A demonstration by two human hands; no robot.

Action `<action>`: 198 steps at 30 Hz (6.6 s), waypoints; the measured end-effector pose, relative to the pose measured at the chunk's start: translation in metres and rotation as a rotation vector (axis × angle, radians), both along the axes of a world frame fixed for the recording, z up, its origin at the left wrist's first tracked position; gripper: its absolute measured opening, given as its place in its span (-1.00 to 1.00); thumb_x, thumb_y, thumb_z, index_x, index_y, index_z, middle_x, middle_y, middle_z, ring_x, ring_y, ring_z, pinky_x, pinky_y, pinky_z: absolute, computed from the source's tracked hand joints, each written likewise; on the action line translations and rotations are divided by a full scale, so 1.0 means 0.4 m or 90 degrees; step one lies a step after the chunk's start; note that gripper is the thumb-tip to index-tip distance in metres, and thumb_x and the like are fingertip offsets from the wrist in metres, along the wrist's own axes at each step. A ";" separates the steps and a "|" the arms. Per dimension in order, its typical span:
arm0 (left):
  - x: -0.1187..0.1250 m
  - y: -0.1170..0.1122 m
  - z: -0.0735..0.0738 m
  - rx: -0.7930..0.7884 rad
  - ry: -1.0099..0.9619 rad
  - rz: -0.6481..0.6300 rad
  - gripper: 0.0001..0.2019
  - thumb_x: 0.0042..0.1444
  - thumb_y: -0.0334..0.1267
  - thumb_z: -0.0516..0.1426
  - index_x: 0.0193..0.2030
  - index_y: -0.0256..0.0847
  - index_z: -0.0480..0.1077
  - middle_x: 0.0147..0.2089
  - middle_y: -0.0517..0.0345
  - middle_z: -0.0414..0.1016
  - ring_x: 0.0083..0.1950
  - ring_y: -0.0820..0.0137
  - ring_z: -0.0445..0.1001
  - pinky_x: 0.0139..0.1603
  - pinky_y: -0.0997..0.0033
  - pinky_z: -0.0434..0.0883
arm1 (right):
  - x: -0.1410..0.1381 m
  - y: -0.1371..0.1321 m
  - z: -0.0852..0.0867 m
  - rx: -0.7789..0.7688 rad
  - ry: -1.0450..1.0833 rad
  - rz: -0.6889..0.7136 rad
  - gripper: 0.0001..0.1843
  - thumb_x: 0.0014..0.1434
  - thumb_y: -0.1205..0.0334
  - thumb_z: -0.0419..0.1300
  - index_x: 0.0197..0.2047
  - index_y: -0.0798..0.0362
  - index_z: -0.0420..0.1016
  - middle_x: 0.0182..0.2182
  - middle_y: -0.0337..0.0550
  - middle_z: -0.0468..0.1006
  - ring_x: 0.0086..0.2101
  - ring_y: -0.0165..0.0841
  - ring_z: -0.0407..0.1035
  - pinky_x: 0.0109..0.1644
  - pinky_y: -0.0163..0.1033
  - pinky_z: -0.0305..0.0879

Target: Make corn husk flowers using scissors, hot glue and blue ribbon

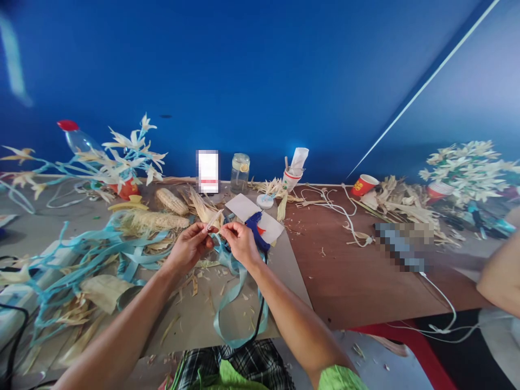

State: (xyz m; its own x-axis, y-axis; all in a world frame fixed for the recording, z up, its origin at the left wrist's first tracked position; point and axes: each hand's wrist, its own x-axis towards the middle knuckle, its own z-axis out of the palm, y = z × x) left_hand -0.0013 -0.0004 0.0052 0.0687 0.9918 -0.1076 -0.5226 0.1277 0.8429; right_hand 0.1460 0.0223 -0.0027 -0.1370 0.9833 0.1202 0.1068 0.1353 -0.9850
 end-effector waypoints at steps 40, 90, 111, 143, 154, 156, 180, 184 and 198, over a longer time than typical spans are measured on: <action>-0.001 0.006 -0.010 -0.087 -0.126 -0.056 -0.82 -0.15 -0.38 0.32 -0.45 -0.41 0.42 -0.55 0.19 0.34 -0.55 0.63 0.27 -0.45 0.60 0.35 | -0.001 -0.008 0.021 -0.009 0.002 0.015 -0.74 0.00 0.04 0.18 -0.41 0.10 0.44 -0.64 -0.32 0.33 -0.64 -0.52 0.12 -0.58 -0.38 0.08; 0.004 0.002 -0.009 -0.089 -0.150 -0.060 -0.84 -0.15 -0.41 0.31 -0.43 -0.45 0.45 -0.60 0.20 0.30 -0.57 0.62 0.25 -0.46 0.59 0.34 | 0.000 -0.014 0.024 -0.001 0.050 0.046 -0.83 0.01 0.17 0.21 -0.35 0.08 0.52 -0.63 -0.31 0.38 -0.60 -0.50 0.21 -0.49 -0.37 0.15; 0.012 -0.001 -0.010 -0.098 -0.160 -0.044 -0.85 -0.13 -0.42 0.30 -0.44 -0.40 0.41 -0.55 0.20 0.34 -0.55 0.61 0.28 -0.43 0.56 0.35 | -0.003 -0.024 0.030 0.059 -0.003 0.000 -0.73 0.11 0.02 0.14 -0.42 0.07 0.40 -0.58 -0.28 0.34 -0.57 -0.48 0.16 -0.47 -0.35 0.14; 0.034 -0.021 -0.003 -0.050 -0.148 -0.103 -0.84 -0.08 -0.35 0.28 -0.38 -0.35 0.39 -0.47 0.18 0.39 -0.59 0.60 0.29 -0.50 0.52 0.30 | -0.004 -0.027 0.036 0.277 -0.168 -0.070 -0.84 0.22 0.19 0.03 -0.38 0.03 0.34 -0.41 -0.15 0.45 -0.35 -0.36 0.35 -0.23 -0.27 0.27; 0.034 -0.026 0.004 -0.051 -0.121 -0.102 -0.73 -0.13 -0.21 0.32 -0.39 -0.33 0.39 -0.50 0.23 0.36 -0.60 0.60 0.27 -0.55 0.54 0.25 | -0.001 -0.028 0.034 0.300 -0.166 -0.053 -0.85 0.22 0.21 0.03 -0.37 0.02 0.33 -0.40 -0.15 0.44 -0.34 -0.36 0.34 -0.22 -0.27 0.26; 0.035 -0.027 0.004 -0.051 -0.108 -0.091 -0.73 -0.15 -0.22 0.33 -0.40 -0.33 0.39 -0.52 0.24 0.35 -0.61 0.62 0.26 -0.56 0.56 0.22 | -0.001 -0.029 0.035 0.304 -0.164 -0.047 -0.84 0.22 0.21 0.03 -0.37 0.02 0.33 -0.40 -0.15 0.43 -0.35 -0.37 0.33 -0.23 -0.28 0.25; 0.040 -0.030 0.000 -0.004 0.003 -0.104 -0.69 -0.11 -0.08 0.28 -0.46 -0.33 0.40 -0.52 0.22 0.34 -0.57 0.60 0.23 -0.51 0.52 0.17 | -0.008 -0.033 0.038 0.315 -0.157 -0.069 -0.90 0.16 0.27 0.11 -0.40 0.05 0.34 -0.46 -0.23 0.40 -0.42 -0.43 0.31 -0.31 -0.33 0.25; 0.041 -0.029 -0.003 0.006 0.013 -0.114 -0.69 -0.11 -0.09 0.29 -0.42 -0.34 0.41 -0.51 0.22 0.34 -0.57 0.60 0.23 -0.51 0.53 0.16 | -0.009 -0.034 0.039 0.317 -0.163 -0.076 -0.91 0.15 0.29 0.11 -0.41 0.05 0.34 -0.45 -0.23 0.40 -0.41 -0.42 0.31 -0.29 -0.32 0.25; 0.035 -0.019 -0.028 0.059 0.183 -0.002 -0.67 0.00 -0.01 0.19 -0.38 -0.31 0.43 -0.54 0.24 0.35 -0.60 0.59 0.23 -0.54 0.53 0.16 | 0.009 -0.027 0.022 0.180 0.004 -0.094 -0.68 0.23 0.01 0.04 -0.24 0.06 0.45 -0.42 -0.18 0.43 -0.42 -0.41 0.30 -0.34 -0.30 0.23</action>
State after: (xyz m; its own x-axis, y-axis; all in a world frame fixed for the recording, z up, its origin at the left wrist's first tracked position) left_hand 0.0126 -0.0079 -0.0061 0.0516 0.9981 -0.0325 -0.2600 0.0448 0.9646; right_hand 0.1496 0.0117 0.0061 0.0058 0.9198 0.3924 0.1390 0.3879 -0.9112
